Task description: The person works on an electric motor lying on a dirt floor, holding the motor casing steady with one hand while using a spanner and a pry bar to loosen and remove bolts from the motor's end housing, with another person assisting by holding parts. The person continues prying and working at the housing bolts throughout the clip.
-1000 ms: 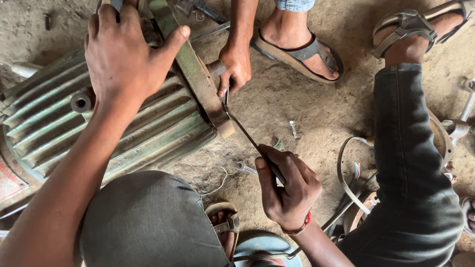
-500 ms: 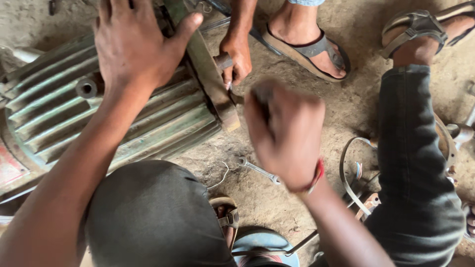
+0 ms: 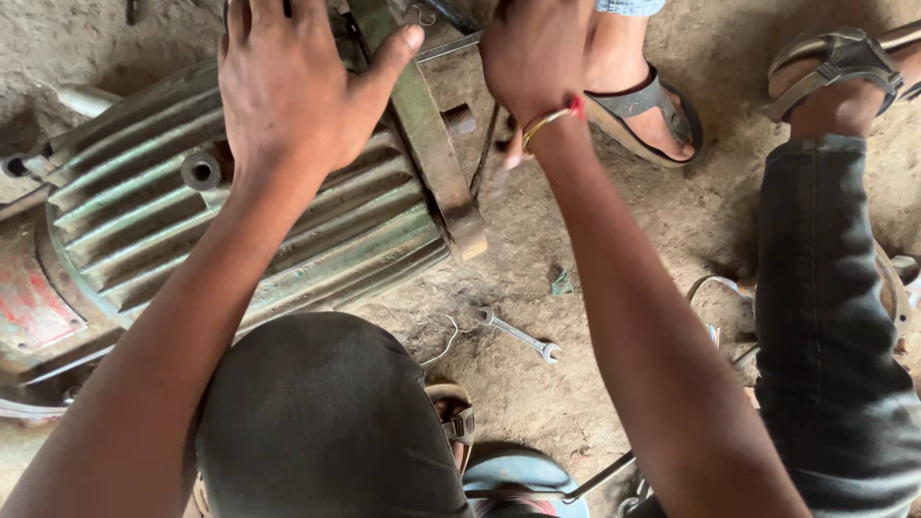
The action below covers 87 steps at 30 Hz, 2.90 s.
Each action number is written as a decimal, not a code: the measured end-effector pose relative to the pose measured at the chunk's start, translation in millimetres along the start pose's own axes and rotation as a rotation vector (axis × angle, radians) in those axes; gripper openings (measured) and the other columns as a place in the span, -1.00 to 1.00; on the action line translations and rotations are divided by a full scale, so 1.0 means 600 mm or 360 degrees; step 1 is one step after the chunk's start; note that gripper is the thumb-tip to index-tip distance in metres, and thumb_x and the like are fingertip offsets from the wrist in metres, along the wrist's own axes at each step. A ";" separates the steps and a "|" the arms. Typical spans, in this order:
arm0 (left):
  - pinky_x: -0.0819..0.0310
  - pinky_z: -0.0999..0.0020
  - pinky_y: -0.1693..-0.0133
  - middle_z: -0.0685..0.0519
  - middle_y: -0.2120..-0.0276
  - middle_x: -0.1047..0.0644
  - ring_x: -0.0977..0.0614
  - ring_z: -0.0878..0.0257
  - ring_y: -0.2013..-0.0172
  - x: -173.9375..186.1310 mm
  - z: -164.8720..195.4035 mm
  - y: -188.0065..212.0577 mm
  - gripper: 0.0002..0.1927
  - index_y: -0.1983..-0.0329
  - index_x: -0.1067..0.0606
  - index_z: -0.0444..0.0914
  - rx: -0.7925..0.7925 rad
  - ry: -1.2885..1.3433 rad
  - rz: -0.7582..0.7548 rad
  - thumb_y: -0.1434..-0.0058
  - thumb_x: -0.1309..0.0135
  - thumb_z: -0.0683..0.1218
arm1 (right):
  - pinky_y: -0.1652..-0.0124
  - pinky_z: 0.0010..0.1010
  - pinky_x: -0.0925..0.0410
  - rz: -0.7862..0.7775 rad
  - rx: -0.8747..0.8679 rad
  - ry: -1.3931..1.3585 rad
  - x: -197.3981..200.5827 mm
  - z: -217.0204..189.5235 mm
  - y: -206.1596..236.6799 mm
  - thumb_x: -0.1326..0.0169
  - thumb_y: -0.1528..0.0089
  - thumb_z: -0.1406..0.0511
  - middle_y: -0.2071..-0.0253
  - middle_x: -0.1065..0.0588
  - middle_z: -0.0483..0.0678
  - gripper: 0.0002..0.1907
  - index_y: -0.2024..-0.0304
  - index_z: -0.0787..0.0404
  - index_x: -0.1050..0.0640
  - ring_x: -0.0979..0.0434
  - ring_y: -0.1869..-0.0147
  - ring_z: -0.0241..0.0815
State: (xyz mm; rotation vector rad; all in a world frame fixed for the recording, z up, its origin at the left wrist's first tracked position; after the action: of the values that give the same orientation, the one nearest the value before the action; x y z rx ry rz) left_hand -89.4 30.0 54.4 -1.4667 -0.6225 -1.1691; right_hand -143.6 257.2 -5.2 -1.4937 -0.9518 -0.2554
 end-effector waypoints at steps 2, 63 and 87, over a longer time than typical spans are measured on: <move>-0.33 -0.24 -0.15 -0.48 -0.07 -0.42 -0.46 -0.36 -0.13 -0.003 -0.002 0.002 -0.13 -0.17 -0.42 -0.53 0.0045 0.0076 -0.0038 -0.44 0.00 0.43 | 0.22 -0.29 -0.49 0.0356 -0.0099 0.0016 -0.003 -0.012 0.024 -0.07 -0.09 0.35 0.39 -0.55 -0.03 -0.93 0.43 0.05 -0.56 -0.61 0.26 0.02; -0.48 -0.18 0.18 -0.34 0.17 -0.48 -0.55 -0.25 0.10 0.021 0.013 -0.007 -0.32 -0.16 -0.49 -0.38 0.0179 0.0126 -0.0125 -0.46 -0.12 0.34 | 0.50 -0.38 -0.39 -0.0768 -0.0985 -0.0115 0.208 0.043 0.375 -0.17 -0.24 0.47 0.46 -0.60 0.01 -0.93 0.36 0.27 -0.60 -0.54 0.54 -0.21; -0.48 -0.05 0.28 -0.21 0.22 -0.57 -0.61 -0.19 0.24 0.107 -0.122 0.107 -0.62 0.22 -0.61 -0.32 0.0336 -0.0270 0.0288 -0.41 -0.25 0.12 | 0.16 0.00 -0.50 -0.2067 -0.1116 -0.0006 0.353 -0.051 0.443 -0.08 -0.09 0.39 0.29 -0.58 0.18 -0.85 0.26 0.19 -0.54 -0.65 0.15 0.23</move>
State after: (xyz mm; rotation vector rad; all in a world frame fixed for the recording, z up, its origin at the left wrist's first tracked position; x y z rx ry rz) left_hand -33.0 -69.5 78.5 -1.4179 -0.6918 -0.8196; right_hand 182.1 348.2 -51.0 -1.2274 -1.8506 -1.6441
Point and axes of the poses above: each hand's wrist, its own y-axis away from the middle knuckle, its own x-axis out of the back of the hand, z = x × y, the point moved 1 cm from there along -y, towards the middle knuckle
